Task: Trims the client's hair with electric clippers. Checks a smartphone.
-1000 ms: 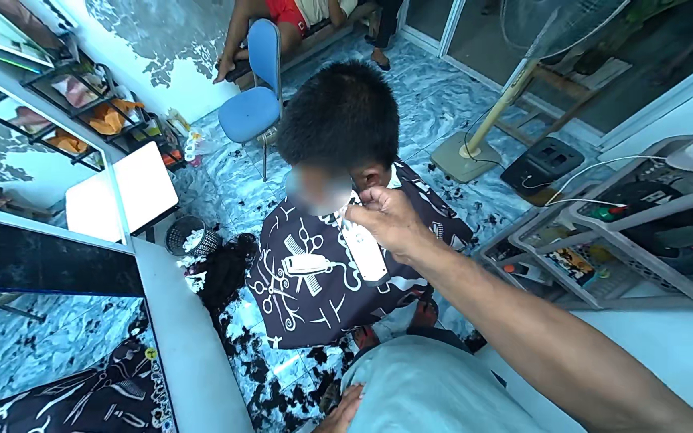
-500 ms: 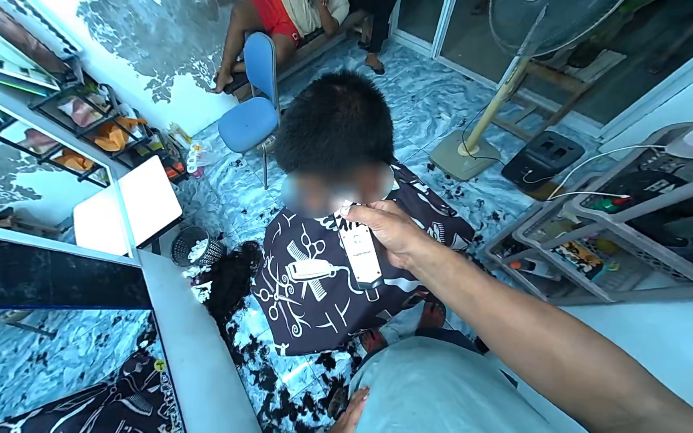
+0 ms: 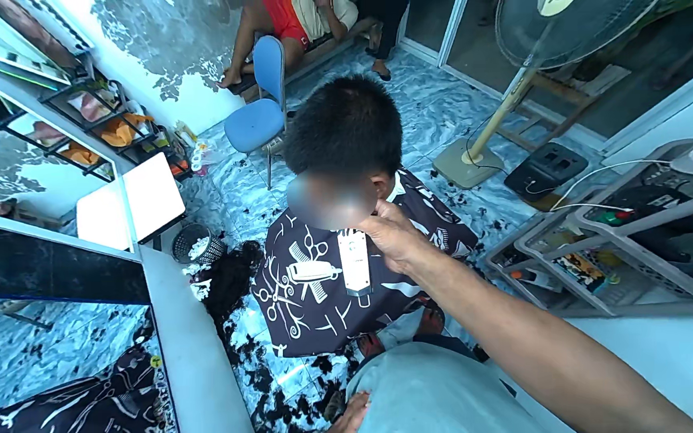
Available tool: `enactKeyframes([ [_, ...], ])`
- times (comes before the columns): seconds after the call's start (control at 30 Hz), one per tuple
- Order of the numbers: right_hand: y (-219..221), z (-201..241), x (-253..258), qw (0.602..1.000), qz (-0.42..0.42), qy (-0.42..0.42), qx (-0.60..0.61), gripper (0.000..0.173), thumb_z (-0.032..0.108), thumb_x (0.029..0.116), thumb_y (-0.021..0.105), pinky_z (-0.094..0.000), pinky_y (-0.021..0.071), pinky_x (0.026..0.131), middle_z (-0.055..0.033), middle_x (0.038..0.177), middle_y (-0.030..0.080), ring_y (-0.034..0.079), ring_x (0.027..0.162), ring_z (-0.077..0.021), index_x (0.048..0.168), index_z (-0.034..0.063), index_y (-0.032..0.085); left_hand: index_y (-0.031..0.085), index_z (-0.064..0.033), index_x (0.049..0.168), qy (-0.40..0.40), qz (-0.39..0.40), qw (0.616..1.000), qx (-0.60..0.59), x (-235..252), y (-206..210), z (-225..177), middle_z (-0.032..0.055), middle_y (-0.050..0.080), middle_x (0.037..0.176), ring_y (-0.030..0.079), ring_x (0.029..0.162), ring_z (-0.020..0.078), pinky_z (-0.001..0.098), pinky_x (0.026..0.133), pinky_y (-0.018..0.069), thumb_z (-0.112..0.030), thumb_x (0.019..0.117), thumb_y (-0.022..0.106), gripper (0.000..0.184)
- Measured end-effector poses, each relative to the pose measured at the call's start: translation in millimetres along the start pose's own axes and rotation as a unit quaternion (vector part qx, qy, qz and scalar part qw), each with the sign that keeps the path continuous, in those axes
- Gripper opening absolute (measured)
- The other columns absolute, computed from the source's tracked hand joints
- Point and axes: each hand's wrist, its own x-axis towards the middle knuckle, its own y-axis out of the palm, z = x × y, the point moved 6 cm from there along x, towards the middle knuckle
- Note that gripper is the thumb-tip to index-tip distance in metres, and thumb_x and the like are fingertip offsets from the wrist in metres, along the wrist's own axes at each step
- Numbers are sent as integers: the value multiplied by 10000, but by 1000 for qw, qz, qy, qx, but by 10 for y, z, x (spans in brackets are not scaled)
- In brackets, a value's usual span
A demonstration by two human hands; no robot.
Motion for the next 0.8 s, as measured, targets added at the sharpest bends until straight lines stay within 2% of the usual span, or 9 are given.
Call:
enactKeyframes([
  [0.13,36,40,-11,999,-1,-22,-31,536,269,877,816,-386,604,626,-141,890,678,698,727,-234,1231,39,486,230,152,1547,-1,-3,1000,-3,-14,6,-16,343,204,1638,159,1560,434,542,1276,174,-504,817,730,1102],
  [0.27,47,43,-3,999,-15,-29,-41,509,239,869,817,-389,599,630,-144,869,673,694,721,-233,1194,27,487,228,148,1551,0,-13,1000,-13,-35,4,-67,336,199,1644,151,1569,409,528,1281,159,-637,872,622,1110],
  [0.37,90,85,-14,996,-10,-61,-60,495,248,864,819,-355,566,590,-119,816,638,657,675,-203,1148,47,467,254,182,1523,6,-12,1000,-5,-19,-8,-99,369,223,1620,166,1554,451,539,1276,165,-587,848,657,1100],
  [0.43,75,76,-24,996,-20,-48,-70,500,260,866,819,-360,563,583,-127,838,636,659,685,-211,1147,37,472,265,191,1514,2,-10,1000,2,-13,-9,-119,373,233,1614,174,1548,465,543,1271,174,-552,840,669,1081],
  [0.5,73,84,-17,996,-25,-52,-71,506,269,858,819,-381,582,599,-138,855,652,678,700,-224,1152,32,483,261,186,1520,1,-10,1000,5,-8,-5,-98,369,229,1618,171,1551,461,540,1274,169,-564,849,655,1081],
  [0.6,105,102,0,993,-22,-83,-87,514,287,838,832,-380,567,595,-117,856,630,650,687,-213,1141,66,480,256,168,1531,-2,-10,1000,0,-17,3,-77,351,222,1629,169,1558,440,540,1274,178,-549,849,673,1074],
  [0.67,100,75,-14,993,-27,-66,-92,510,274,840,834,-368,565,569,-123,849,632,655,671,-214,1132,57,476,245,149,1545,0,-15,1000,-5,-33,21,-40,332,218,1640,174,1564,409,535,1274,185,-585,870,650,1076],
  [0.73,81,57,-21,995,-33,-49,-85,514,266,849,834,-378,582,586,-130,850,640,672,687,-223,1146,43,478,239,138,1553,1,-20,1000,-10,-34,27,-21,322,214,1646,174,1567,394,531,1275,188,-610,873,641,1088],
  [0.8,97,73,-11,994,-28,-71,-81,515,273,847,827,-387,584,609,-120,848,640,668,694,-217,1152,49,478,251,128,1553,8,-28,999,-17,-38,28,-7,321,225,1642,180,1565,391,528,1278,184,-629,852,658,1109],
])
